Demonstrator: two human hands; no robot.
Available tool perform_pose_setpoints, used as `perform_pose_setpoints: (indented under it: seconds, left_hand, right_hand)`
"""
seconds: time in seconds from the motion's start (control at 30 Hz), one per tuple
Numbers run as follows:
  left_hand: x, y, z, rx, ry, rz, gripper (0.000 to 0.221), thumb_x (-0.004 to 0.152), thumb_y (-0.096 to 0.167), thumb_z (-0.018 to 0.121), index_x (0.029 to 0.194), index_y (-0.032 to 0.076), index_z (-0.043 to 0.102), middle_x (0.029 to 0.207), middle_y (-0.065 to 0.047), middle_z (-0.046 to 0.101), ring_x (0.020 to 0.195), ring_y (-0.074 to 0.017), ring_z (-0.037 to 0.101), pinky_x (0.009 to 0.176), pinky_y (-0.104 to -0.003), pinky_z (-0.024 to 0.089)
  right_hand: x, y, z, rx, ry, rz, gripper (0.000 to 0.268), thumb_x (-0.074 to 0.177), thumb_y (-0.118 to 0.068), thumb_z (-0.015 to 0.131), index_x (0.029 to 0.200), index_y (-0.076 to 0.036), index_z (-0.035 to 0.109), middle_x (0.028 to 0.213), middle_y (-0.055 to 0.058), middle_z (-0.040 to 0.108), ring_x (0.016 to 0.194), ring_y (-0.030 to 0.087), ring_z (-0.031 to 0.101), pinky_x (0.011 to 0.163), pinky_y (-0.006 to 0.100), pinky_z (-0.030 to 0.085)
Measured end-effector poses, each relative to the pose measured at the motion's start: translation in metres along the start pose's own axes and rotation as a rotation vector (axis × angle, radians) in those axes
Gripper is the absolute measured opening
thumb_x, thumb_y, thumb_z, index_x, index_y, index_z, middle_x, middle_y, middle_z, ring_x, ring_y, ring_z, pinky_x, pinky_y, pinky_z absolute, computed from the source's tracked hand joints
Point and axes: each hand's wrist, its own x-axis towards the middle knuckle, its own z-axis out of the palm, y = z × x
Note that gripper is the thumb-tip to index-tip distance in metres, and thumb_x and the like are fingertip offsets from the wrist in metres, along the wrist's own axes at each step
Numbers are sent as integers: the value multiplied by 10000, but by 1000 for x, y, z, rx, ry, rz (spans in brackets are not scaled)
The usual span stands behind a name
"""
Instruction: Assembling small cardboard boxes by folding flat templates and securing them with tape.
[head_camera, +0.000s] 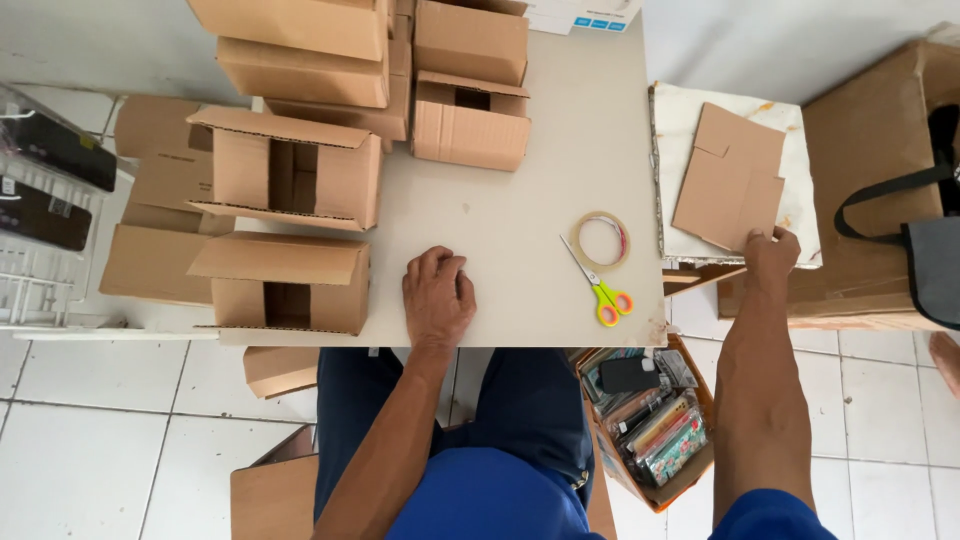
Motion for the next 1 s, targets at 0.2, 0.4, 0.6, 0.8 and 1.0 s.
perform_pose_setpoints:
  seconds: [0.2, 0.4, 0.6, 0.8, 1.0]
  left_hand:
    - [1, 0, -2, -1, 10, 9, 214, 846, 90, 619, 1025, 80, 735, 1195, -24, 595, 1118, -236, 526, 982, -366, 427]
    - [1, 1, -3, 3, 3, 4, 210, 853, 87, 624, 1032, 86, 734, 1191, -20, 589, 1119, -228, 522, 988, -359, 428]
    - [1, 1, -3, -9, -3, -9, 212, 858, 92, 611, 1031, 85, 733, 1194, -13, 583, 1119, -223, 513, 988, -358, 422]
    - [0, 1, -2, 1, 5, -2, 214, 860, 96, 615, 1041, 85, 728, 1196, -14, 580, 1118, -226, 517, 987, -361, 425]
    - [1, 2, -3, 5, -18, -17, 216, 864, 94, 615, 1046, 86, 731, 1200, -12, 581, 1123, -223, 514, 986, -357, 423]
  right_hand:
    - [-17, -16, 8, -212, 1, -34, 387, 984, -158, 642, 1304, 44, 556, 1237, 220, 625, 1109, 333, 641, 936, 431, 527]
    - [-30, -25, 11, -248, 37, -39, 370, 982, -166, 685, 1273, 30, 568, 1198, 220, 638, 1069, 344, 651, 908, 444, 535]
    - [-35, -25, 12, -182, 56, -39, 323, 970, -133, 691, 1205, 29, 540, 1122, 200, 639, 1016, 309, 673, 899, 418, 545]
    - [-41, -26, 12, -168, 74, -65, 278, 972, -120, 694, 1165, 28, 558, 1079, 186, 656, 982, 294, 682, 890, 407, 550]
    - [-48, -34, 12, -177, 63, -68, 271, 979, -119, 681, 1165, 36, 559, 1078, 191, 655, 976, 296, 682, 885, 413, 553]
